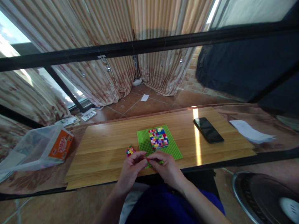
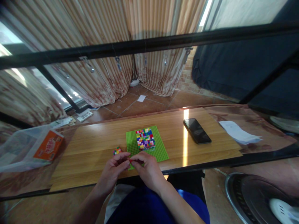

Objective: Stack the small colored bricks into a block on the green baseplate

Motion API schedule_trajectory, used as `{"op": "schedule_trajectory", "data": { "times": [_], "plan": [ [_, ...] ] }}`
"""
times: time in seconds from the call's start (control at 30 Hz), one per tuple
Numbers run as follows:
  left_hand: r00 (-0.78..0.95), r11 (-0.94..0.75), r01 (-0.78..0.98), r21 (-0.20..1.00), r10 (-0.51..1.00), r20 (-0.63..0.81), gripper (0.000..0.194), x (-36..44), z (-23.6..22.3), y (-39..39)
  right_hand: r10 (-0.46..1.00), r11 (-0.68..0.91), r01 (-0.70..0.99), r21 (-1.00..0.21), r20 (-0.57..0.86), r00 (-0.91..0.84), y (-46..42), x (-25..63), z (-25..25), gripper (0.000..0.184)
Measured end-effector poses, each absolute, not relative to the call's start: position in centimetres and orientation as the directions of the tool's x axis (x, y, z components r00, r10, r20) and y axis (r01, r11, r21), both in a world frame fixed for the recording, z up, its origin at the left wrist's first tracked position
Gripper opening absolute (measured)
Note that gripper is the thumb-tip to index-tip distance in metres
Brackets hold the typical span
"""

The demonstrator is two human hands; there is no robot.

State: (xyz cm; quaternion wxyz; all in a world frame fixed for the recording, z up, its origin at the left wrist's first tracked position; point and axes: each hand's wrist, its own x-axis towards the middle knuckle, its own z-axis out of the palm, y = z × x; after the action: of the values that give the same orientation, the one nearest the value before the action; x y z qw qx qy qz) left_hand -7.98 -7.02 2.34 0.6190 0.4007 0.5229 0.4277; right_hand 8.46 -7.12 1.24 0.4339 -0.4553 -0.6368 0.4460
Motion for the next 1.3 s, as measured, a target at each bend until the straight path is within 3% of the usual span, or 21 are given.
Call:
{"op": "schedule_trajectory", "data": {
  "times": [0.13, 0.3, 0.43, 0.57, 0.8, 1.03, 1.3],
  "plan": [
    [0.053, 0.26, -0.037, 0.965, 0.965, -0.257, 0.034, -8.4, 1.8, -6.7, 0.971, 0.181, 0.214, -0.96, 0.139, -0.196, -7.1, 9.0, 1.2, 0.014],
    [-0.134, 0.062, 0.197, 0.978, 0.99, -0.035, 0.025, -11.4, 0.4, -5.9, 0.99, 0.139, 0.226, -0.964, 0.128, -0.063, -6.6, 11.1, 1.2, 0.014],
    [-0.209, 0.007, 0.556, 0.831, 0.969, 0.131, 0.025, -14.4, -1.3, -5.5, 0.99, 0.097, 0.229, -0.969, 0.117, 0.075, -5.6, 13.5, 0.7, 0.016],
    [-0.107, -0.063, 0.72, 0.692, 0.974, 0.2, 0.029, -15.1, -2.7, -5.5, 0.977, 0.098, 0.185, -0.978, 0.13, 0.167, -3.8, 15.1, 0.2, 0.021],
    [-0.009, -0.152, 0.787, 0.598, 0.966, 0.257, 0.032, -14.0, -3.3, -5.6, 0.951, 0.092, 0.141, -0.986, 0.129, 0.281, 1.2, 15.9, -0.2, 0.029],
    [0.002, -0.153, 0.731, 0.664, 0.975, 0.223, 0.026, -14.6, -3.2, -5.5, 0.97, 0.103, 0.126, -0.987, 0.128, 0.209, 4.7, 15.5, -1.9, 0.033],
    [0.05, -0.202, 0.73, 0.653, 0.968, 0.244, 0.02, -14.8, -3.6, -5.4, 0.986, 0.09, 0.236, -0.968, 0.121, 0.117, 5.3, 15.5, -2.2, 0.028]
  ]
}}
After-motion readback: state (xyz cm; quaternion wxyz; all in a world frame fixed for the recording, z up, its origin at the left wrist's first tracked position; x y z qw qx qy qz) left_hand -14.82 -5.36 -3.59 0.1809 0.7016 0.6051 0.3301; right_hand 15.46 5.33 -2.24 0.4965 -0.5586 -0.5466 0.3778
